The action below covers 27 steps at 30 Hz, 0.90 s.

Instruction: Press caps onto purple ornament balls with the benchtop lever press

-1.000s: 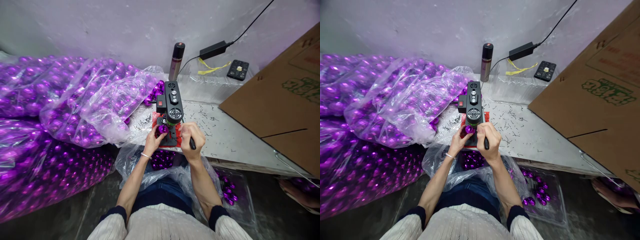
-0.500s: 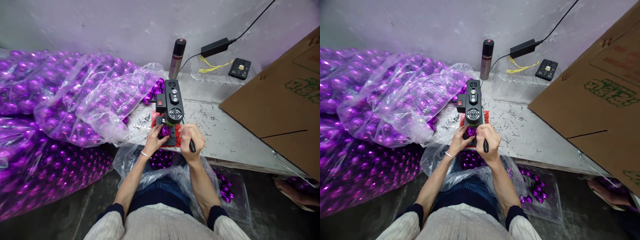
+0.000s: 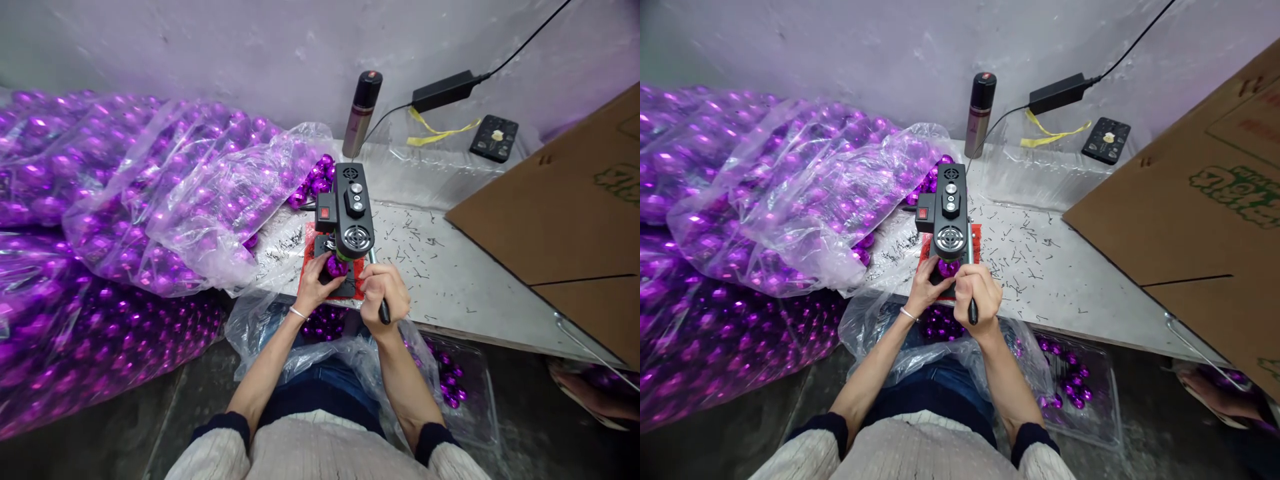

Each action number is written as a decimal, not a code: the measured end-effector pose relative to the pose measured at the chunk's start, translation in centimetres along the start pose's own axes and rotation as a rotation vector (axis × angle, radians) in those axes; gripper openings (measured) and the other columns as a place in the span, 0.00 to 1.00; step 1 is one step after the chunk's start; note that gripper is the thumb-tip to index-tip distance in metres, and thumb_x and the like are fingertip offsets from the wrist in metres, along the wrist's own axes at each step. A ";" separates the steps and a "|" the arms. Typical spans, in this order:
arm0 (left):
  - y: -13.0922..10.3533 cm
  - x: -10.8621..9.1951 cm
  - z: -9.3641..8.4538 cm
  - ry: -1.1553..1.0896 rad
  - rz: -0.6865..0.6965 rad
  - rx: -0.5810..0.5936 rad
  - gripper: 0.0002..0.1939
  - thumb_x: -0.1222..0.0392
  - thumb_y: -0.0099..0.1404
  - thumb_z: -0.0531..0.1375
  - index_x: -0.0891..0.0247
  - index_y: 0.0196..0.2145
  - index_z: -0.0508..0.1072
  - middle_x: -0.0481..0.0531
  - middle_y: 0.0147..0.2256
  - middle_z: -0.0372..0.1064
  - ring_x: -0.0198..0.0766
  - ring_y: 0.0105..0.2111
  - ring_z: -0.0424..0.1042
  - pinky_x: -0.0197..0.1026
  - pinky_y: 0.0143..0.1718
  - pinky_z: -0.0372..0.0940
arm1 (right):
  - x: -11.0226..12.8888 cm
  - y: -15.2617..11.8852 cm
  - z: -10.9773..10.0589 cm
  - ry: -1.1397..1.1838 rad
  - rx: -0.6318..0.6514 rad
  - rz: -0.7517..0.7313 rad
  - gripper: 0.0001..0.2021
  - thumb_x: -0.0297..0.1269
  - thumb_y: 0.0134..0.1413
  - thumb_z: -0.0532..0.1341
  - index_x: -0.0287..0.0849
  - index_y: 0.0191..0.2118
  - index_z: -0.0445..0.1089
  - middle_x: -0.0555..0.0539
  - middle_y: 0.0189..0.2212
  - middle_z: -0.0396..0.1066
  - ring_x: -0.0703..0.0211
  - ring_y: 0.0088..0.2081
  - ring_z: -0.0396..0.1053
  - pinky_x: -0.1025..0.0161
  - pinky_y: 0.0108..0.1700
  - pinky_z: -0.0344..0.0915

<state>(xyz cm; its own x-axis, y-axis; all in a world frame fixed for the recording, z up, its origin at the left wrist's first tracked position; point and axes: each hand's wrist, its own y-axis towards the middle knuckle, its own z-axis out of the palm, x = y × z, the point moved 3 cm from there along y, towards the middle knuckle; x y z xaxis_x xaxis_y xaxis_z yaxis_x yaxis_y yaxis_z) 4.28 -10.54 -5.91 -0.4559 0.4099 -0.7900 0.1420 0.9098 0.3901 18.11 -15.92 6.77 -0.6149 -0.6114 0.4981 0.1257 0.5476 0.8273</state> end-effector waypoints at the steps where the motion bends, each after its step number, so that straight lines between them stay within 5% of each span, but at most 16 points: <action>1: 0.0 0.0 0.0 0.002 -0.002 -0.001 0.32 0.45 0.63 0.69 0.59 0.60 0.70 0.61 0.54 0.75 0.52 0.55 0.74 0.56 0.58 0.69 | -0.3 -0.5 0.2 0.000 -0.008 -0.012 0.12 0.31 0.67 0.53 0.46 0.29 0.66 0.50 0.28 0.72 0.61 0.29 0.70 0.60 0.31 0.66; 17: 0.0 -0.1 0.0 0.002 0.015 -0.005 0.31 0.46 0.63 0.69 0.60 0.60 0.70 0.61 0.53 0.76 0.51 0.54 0.75 0.55 0.57 0.69 | -2.8 -3.5 2.2 0.078 -0.223 -0.101 0.16 0.39 0.71 0.50 0.46 0.29 0.63 0.52 0.26 0.67 0.63 0.25 0.64 0.57 0.34 0.64; 22: 0.0 0.1 0.1 0.001 0.021 -0.026 0.30 0.46 0.63 0.69 0.62 0.58 0.71 0.61 0.52 0.76 0.51 0.53 0.76 0.54 0.56 0.70 | -3.3 -4.1 2.8 0.097 -0.181 -0.131 0.16 0.38 0.72 0.50 0.46 0.30 0.63 0.52 0.27 0.67 0.63 0.26 0.64 0.58 0.32 0.63; 27: 0.3 0.1 0.1 -0.031 0.045 -0.038 0.30 0.46 0.64 0.68 0.62 0.58 0.71 0.62 0.53 0.76 0.51 0.54 0.76 0.54 0.57 0.70 | -2.0 -2.4 2.1 0.127 -0.215 -0.060 0.17 0.35 0.71 0.50 0.45 0.27 0.61 0.52 0.25 0.65 0.63 0.26 0.64 0.60 0.30 0.60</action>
<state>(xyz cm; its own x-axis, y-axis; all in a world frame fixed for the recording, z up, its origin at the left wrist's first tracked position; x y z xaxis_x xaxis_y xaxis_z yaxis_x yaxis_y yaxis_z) 4.40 -10.21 -5.94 -0.4226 0.4528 -0.7851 0.1285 0.8875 0.4426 17.41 -14.84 3.26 -0.5252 -0.7135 0.4637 0.2629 0.3823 0.8859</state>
